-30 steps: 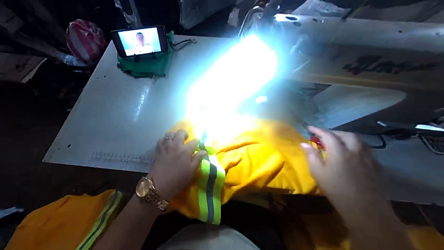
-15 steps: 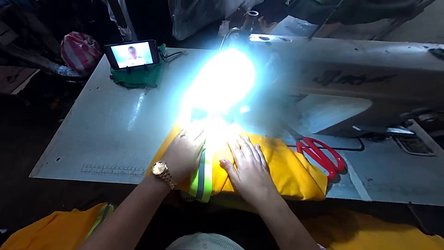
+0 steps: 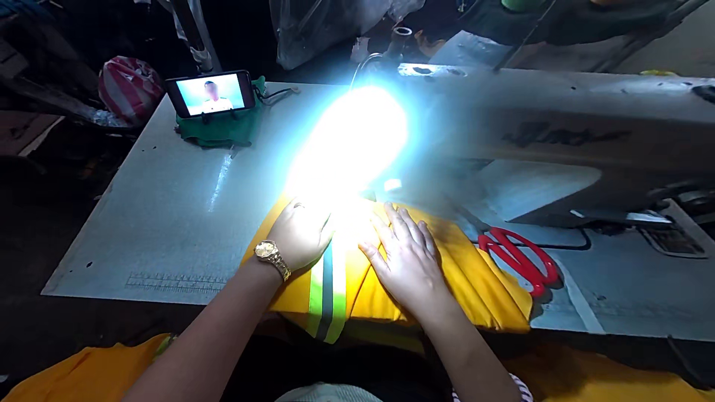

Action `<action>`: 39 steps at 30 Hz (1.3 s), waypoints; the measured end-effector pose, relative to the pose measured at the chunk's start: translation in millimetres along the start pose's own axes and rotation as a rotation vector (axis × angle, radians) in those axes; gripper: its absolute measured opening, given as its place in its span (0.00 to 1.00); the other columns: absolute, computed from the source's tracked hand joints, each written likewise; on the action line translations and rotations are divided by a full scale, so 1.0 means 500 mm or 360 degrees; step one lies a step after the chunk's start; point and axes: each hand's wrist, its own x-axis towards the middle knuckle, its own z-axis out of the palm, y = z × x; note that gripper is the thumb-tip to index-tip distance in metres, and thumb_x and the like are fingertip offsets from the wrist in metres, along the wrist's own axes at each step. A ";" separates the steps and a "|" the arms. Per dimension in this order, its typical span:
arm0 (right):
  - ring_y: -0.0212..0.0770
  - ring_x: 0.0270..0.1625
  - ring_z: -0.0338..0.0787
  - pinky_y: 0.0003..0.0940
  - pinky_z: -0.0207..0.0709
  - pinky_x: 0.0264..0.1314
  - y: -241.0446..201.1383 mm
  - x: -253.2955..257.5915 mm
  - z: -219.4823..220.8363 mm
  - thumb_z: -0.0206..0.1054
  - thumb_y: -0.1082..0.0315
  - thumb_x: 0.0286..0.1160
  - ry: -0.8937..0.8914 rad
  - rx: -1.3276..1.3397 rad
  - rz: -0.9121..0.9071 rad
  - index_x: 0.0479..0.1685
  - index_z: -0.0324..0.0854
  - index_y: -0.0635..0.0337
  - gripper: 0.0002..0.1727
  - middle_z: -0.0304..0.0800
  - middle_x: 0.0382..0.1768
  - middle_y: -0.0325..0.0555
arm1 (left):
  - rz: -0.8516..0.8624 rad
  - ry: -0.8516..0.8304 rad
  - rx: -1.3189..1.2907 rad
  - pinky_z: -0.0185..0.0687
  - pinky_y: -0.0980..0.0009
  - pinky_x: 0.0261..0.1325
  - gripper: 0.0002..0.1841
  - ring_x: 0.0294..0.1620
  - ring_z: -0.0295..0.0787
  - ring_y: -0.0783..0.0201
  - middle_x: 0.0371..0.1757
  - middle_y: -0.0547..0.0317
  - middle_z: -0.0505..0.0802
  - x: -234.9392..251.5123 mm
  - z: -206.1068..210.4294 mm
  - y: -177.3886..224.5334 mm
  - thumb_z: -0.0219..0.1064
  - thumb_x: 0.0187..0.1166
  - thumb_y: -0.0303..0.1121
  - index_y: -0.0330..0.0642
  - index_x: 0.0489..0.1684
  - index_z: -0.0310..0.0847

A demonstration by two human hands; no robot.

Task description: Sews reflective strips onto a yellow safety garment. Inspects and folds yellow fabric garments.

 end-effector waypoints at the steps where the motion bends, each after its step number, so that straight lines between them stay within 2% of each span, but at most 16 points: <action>1: 0.53 0.94 0.57 0.64 0.46 0.92 0.000 0.000 0.000 0.35 0.28 0.82 0.0007 -0.0004 0.0001 0.87 0.71 0.41 0.43 0.61 0.91 0.45 | -0.0006 0.0003 0.0016 0.54 0.49 0.90 0.30 0.90 0.65 0.55 0.90 0.56 0.71 0.000 0.001 0.002 0.42 0.91 0.46 0.42 0.86 0.70; 4: 0.51 0.94 0.57 0.62 0.46 0.92 -0.001 -0.001 0.000 0.36 0.28 0.82 0.0014 -0.0018 0.0020 0.87 0.72 0.41 0.43 0.62 0.91 0.44 | -0.0036 -0.0040 0.0039 0.49 0.51 0.92 0.30 0.92 0.61 0.57 0.91 0.58 0.69 -0.004 -0.002 0.007 0.42 0.91 0.46 0.44 0.89 0.65; 9: 0.51 0.93 0.58 0.62 0.46 0.93 -0.003 -0.002 0.000 0.36 0.28 0.82 0.0016 -0.0044 0.0034 0.85 0.74 0.43 0.43 0.62 0.91 0.44 | -0.0037 0.0010 0.0039 0.54 0.49 0.90 0.30 0.90 0.65 0.55 0.89 0.56 0.72 -0.003 0.005 0.007 0.42 0.90 0.46 0.44 0.87 0.70; 12: 0.51 0.94 0.58 0.61 0.46 0.92 -0.002 -0.001 0.000 0.36 0.28 0.83 0.0028 -0.0053 0.0025 0.85 0.74 0.41 0.43 0.62 0.91 0.42 | -0.0024 0.0068 0.0037 0.54 0.49 0.90 0.31 0.90 0.65 0.55 0.89 0.55 0.73 -0.004 0.010 0.006 0.43 0.89 0.48 0.43 0.87 0.69; 15: 0.51 0.93 0.60 0.62 0.48 0.91 0.000 -0.001 0.004 0.37 0.28 0.83 0.0082 -0.0052 0.0006 0.84 0.75 0.40 0.42 0.65 0.90 0.42 | -0.0025 0.0043 0.0039 0.54 0.49 0.90 0.32 0.90 0.64 0.54 0.90 0.55 0.71 -0.006 0.005 0.008 0.43 0.89 0.50 0.42 0.88 0.68; 21: 0.51 0.93 0.59 0.63 0.47 0.92 0.001 0.004 0.001 0.37 0.28 0.82 0.0059 -0.0025 0.0015 0.86 0.73 0.40 0.43 0.63 0.91 0.42 | -0.0038 -0.0010 0.0050 0.51 0.49 0.91 0.33 0.92 0.61 0.55 0.92 0.56 0.68 -0.005 0.003 0.008 0.43 0.89 0.50 0.43 0.91 0.63; 25: 0.51 0.93 0.59 0.63 0.47 0.92 0.003 0.006 0.002 0.39 0.28 0.81 0.0048 0.0003 0.0029 0.84 0.74 0.39 0.42 0.64 0.90 0.42 | -0.0020 0.0054 0.0010 0.55 0.48 0.89 0.33 0.91 0.62 0.54 0.90 0.54 0.70 -0.004 0.004 0.007 0.46 0.88 0.50 0.43 0.89 0.65; 28: 0.51 0.93 0.59 0.62 0.46 0.92 0.003 0.006 0.004 0.39 0.27 0.81 0.0048 -0.0011 0.0027 0.84 0.75 0.39 0.42 0.64 0.90 0.43 | -0.0063 -0.0051 0.0012 0.54 0.49 0.90 0.32 0.91 0.62 0.56 0.91 0.57 0.69 0.001 -0.002 0.007 0.43 0.90 0.51 0.45 0.91 0.64; 31: 0.53 0.93 0.60 0.62 0.48 0.92 0.002 0.009 0.000 0.38 0.26 0.81 0.0064 -0.0005 0.0059 0.89 0.69 0.42 0.45 0.63 0.90 0.48 | -0.0102 -0.0184 -0.0002 0.51 0.52 0.91 0.32 0.91 0.62 0.59 0.92 0.61 0.67 0.013 -0.011 0.005 0.43 0.91 0.51 0.48 0.92 0.62; 34: 0.60 0.90 0.64 0.66 0.54 0.88 0.014 0.009 0.001 0.39 0.26 0.80 0.0223 0.0059 0.0070 0.92 0.61 0.50 0.48 0.62 0.89 0.57 | -0.0077 -0.0205 0.0029 0.51 0.52 0.91 0.32 0.91 0.63 0.59 0.93 0.59 0.66 0.021 -0.006 -0.003 0.42 0.91 0.51 0.47 0.92 0.61; 37: 0.59 0.93 0.57 0.66 0.47 0.91 0.034 -0.018 -0.007 0.35 0.26 0.81 0.0144 0.0054 0.0021 0.94 0.56 0.50 0.49 0.57 0.92 0.56 | -0.0040 -0.0195 0.0026 0.48 0.51 0.92 0.34 0.93 0.58 0.57 0.94 0.57 0.64 0.020 -0.003 -0.007 0.41 0.91 0.53 0.46 0.94 0.56; 39: 0.58 0.93 0.57 0.65 0.46 0.92 0.058 -0.045 -0.015 0.36 0.25 0.80 0.0044 0.0042 -0.0024 0.93 0.58 0.50 0.50 0.58 0.92 0.55 | 0.0013 -0.0196 0.0045 0.47 0.52 0.93 0.38 0.94 0.54 0.56 0.94 0.54 0.62 0.020 -0.002 -0.012 0.41 0.90 0.57 0.44 0.95 0.51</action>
